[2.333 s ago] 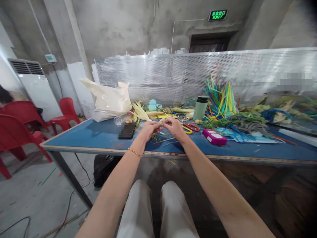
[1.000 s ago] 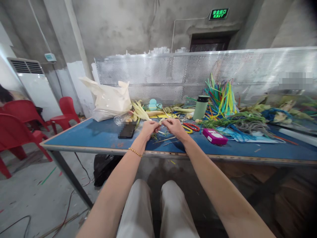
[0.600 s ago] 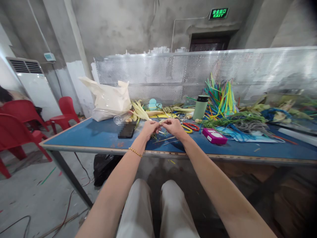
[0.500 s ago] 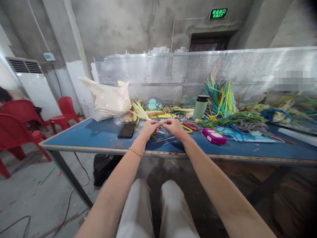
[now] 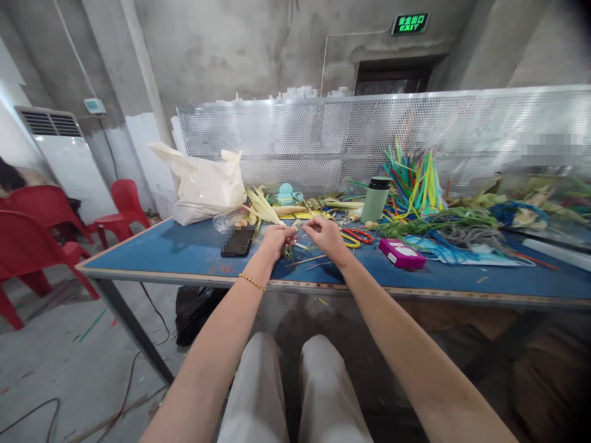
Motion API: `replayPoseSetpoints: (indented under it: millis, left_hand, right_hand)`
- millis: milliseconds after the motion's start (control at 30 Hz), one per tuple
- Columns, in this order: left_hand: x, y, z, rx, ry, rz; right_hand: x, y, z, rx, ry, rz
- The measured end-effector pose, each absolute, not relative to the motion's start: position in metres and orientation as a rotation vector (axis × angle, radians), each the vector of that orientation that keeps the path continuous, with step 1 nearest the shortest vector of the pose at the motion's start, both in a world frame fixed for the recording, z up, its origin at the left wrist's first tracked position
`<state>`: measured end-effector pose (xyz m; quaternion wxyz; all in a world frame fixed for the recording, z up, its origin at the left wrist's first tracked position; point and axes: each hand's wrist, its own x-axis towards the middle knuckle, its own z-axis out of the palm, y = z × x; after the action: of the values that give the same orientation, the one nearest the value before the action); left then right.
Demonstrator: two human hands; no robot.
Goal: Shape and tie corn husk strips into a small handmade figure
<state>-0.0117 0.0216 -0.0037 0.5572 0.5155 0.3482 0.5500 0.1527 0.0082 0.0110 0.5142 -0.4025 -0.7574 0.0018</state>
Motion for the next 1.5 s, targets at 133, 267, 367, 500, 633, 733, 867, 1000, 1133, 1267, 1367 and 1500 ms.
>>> replayPoseSetpoints:
  millis: [133, 267, 367, 500, 633, 733, 867, 1000, 1133, 1267, 1367, 1500]
  left_hand:
    - [-0.012, 0.021, -0.004, 1.201, 0.802, 1.315]
    - [-0.010, 0.019, -0.002, 1.185, 0.763, 1.296]
    - [-0.010, 0.018, 0.000, 1.166, 0.791, 1.284]
    - [-0.010, 0.016, 0.002, 1.141, 0.828, 1.285]
    - [-0.010, 0.017, 0.002, 1.170, 0.812, 1.307]
    - [-0.009, 0.019, 0.001, 1.221, 0.823, 1.325]
    - [-0.008, 0.018, 0.000, 1.297, 0.852, 1.334]
    - [-0.006, 0.015, 0.000, 1.401, 0.890, 1.310]
    - [-0.004, 0.013, 0.000, 1.526, 0.930, 1.299]
    - [-0.004, 0.013, 0.000, 1.614, 0.931, 1.330]
    - [-0.005, 0.012, 0.001, 1.641, 0.935, 1.351]
    - [-0.006, 0.009, 0.002, 1.640, 0.905, 1.358]
  right_hand:
    - [0.150, 0.010, 0.006, -0.846, -1.988, -0.167]
    - [0.151, 0.011, 0.004, -0.893, -2.018, -0.268]
    - [0.153, 0.009, 0.005, -0.919, -2.049, -0.325]
    - [0.151, 0.003, 0.007, -0.959, -2.081, -0.402]
    - [0.149, -0.002, 0.009, -0.994, -2.108, -0.423]
    - [0.149, -0.002, 0.009, -1.008, -2.112, -0.397]
    - [0.151, 0.001, 0.008, -1.053, -2.071, -0.335]
    - [0.155, 0.004, 0.008, -1.101, -2.036, -0.264]
    - [0.159, 0.004, 0.009, -1.136, -2.020, -0.223]
    - [0.160, 0.003, 0.011, -1.155, -2.012, -0.224]
    - [0.160, 0.004, 0.010, -1.155, -1.999, -0.215]
    - [0.159, 0.007, 0.008, -1.121, -1.977, -0.186]
